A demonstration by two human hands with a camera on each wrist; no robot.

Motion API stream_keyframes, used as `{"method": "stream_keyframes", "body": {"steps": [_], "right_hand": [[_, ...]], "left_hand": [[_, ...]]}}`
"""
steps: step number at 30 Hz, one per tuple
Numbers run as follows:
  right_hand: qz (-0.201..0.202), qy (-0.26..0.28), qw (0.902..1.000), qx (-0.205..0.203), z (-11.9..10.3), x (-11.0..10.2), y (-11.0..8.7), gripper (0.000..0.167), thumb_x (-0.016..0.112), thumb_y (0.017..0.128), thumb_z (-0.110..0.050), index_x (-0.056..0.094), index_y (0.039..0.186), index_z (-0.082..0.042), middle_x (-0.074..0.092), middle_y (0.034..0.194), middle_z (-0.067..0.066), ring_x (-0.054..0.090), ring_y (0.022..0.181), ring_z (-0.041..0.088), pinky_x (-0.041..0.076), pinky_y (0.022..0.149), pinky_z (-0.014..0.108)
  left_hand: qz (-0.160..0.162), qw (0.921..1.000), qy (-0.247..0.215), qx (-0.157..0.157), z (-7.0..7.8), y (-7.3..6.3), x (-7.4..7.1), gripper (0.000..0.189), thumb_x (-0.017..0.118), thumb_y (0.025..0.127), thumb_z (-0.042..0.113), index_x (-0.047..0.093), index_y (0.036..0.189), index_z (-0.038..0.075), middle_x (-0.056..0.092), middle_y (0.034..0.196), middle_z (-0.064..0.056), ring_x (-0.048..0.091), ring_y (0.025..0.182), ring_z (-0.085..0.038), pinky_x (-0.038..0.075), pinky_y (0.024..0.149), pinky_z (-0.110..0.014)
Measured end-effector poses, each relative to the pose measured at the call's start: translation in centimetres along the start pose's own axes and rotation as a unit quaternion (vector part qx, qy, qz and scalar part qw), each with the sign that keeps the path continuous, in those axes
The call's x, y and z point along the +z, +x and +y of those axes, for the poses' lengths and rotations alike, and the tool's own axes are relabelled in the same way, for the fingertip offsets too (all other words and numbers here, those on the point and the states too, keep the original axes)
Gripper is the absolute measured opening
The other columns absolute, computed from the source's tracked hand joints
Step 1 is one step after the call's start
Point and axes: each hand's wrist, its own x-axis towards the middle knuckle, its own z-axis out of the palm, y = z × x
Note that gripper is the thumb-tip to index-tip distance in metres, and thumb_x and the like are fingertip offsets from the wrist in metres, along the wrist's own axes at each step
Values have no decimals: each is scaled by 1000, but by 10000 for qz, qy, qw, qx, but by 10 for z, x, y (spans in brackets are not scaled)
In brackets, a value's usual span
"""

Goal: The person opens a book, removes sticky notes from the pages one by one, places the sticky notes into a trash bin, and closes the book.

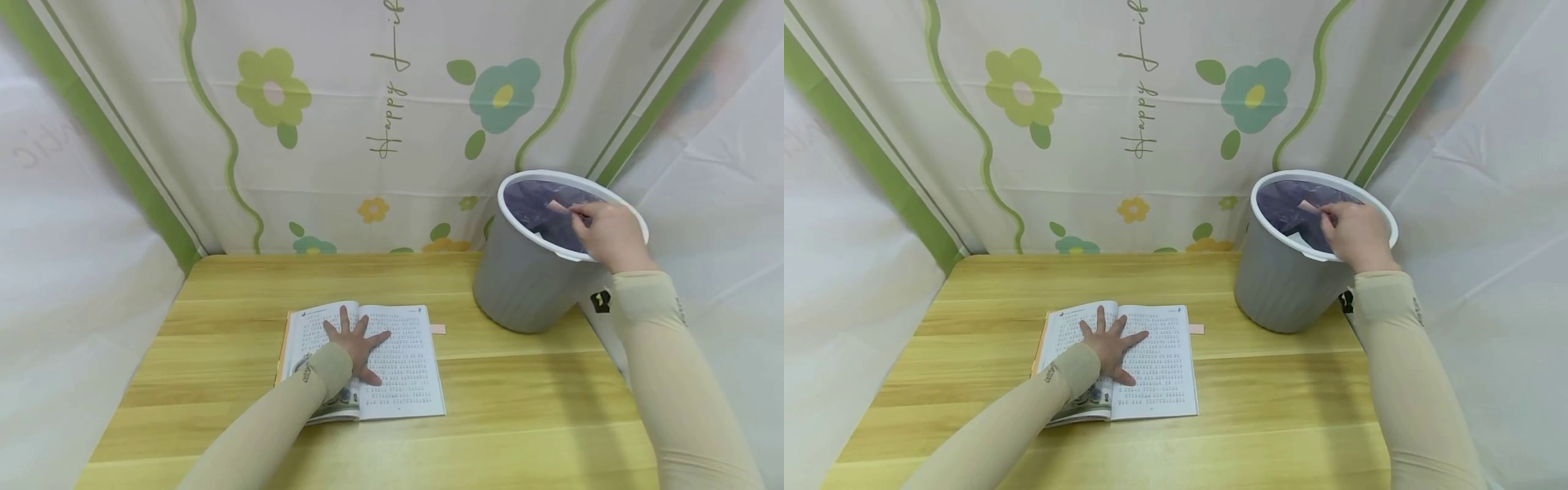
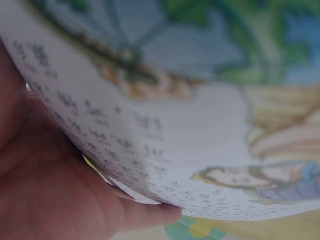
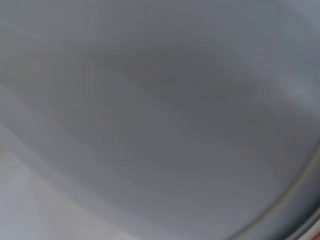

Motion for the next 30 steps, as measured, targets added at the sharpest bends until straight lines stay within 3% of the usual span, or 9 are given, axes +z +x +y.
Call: {"method": "stream_keyframes", "body": {"steps": [6,19,24,27,30], "right_hand": [[-383,-99,9992,-60,1,1,0,26,58,92,-11,74,106,4,71,93,25,60,58,38,47,59,54],[-331,67,9993,132,4,1,0,28,56,94,-14,73,108,2,70,89,26,48,47,25,39,48,44],[210,142,9994,232,4,-5,2,30,54,96,-17,73,110,1,68,89,29,56,57,38,41,55,51],[633,256,9973,273,1,-13,-1,30,54,96,-16,73,109,2,68,97,31,61,72,47,43,63,56],[1029,322,9941,136,-4,-21,-4,27,55,94,-14,75,106,1,69,97,30,63,79,50,43,68,59]], "left_hand": [[-19,10000,15,-35,0,1,3,102,69,65,78,30,154,45,22,163,-10,2,142,-59,22,102,-78],[-26,10000,-36,-34,-4,6,5,102,69,66,77,28,154,46,19,163,-10,0,142,-59,20,102,-78],[-196,9998,-27,-81,-7,15,14,106,65,65,81,20,155,49,11,165,-8,-8,141,-60,16,102,-79],[-145,9999,-4,-53,-8,20,22,107,63,63,84,18,155,50,10,166,-8,-9,140,-60,15,102,-80],[-66,10000,21,-62,-8,18,20,107,64,62,83,22,155,49,12,165,-8,-6,141,-59,17,101,-80]]}}
